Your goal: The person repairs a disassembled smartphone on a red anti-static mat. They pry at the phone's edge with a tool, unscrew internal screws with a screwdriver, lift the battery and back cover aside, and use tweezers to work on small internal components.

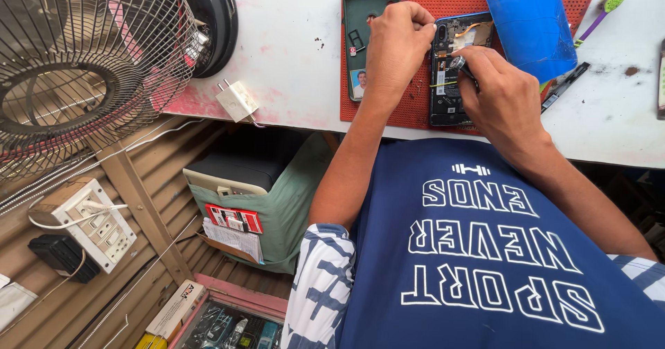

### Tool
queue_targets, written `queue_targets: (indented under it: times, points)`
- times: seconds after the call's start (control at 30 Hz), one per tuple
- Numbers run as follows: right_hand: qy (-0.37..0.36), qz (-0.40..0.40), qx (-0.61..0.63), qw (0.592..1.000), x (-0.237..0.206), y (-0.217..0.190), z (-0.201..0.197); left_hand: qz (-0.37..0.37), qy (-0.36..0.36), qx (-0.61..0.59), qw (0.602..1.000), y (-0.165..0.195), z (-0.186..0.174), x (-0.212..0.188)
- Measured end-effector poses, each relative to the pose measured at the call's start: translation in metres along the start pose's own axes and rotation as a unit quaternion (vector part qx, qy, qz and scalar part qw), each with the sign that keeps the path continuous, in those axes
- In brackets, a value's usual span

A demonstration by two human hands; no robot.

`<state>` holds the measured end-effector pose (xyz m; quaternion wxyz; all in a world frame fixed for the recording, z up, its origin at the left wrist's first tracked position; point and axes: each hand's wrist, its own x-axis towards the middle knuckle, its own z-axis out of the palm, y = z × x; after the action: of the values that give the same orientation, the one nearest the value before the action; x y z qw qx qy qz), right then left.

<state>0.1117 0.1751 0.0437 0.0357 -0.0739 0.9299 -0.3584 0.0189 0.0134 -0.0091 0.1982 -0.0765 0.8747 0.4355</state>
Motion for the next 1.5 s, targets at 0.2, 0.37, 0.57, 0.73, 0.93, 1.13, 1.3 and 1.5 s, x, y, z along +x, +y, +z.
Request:
queue_targets:
  times: [0.2,0.37,0.57,0.73,0.93,1.13,1.3,1.5]
  points:
    - [0.022,-0.008,0.028,0.999,0.006,0.004,0.000,-0.001,0.011,0.032,0.999,0.000,0.000,0.002]
    - [0.010,0.006,0.014,1.000,0.020,0.015,0.000,-0.002,0.008,0.019,1.000,-0.005,-0.001,0.003]
    - [-0.010,-0.047,-0.035,0.998,0.032,0.017,0.009,0.005,0.020,0.018,1.000,-0.012,0.000,0.003]
    - [-0.027,-0.045,-0.096,0.994,0.033,0.010,0.017,0.001,0.034,0.023,0.999,-0.017,-0.001,0.007]
    - [-0.035,-0.058,-0.141,0.988,0.033,0.001,0.017,0.024,0.022,0.078,0.996,-0.023,0.007,0.021]
    - [-0.041,-0.046,-0.156,0.986,0.035,-0.001,0.019,0.097,0.035,0.123,0.987,-0.034,0.020,0.032]
    - [-0.045,-0.040,-0.152,0.986,0.037,-0.003,0.019,0.135,0.024,0.074,0.988,-0.036,0.014,0.031]
    - [0.028,-0.030,0.015,0.999,0.045,-0.008,-0.012,0.105,0.018,0.073,0.992,-0.027,0.006,0.027]
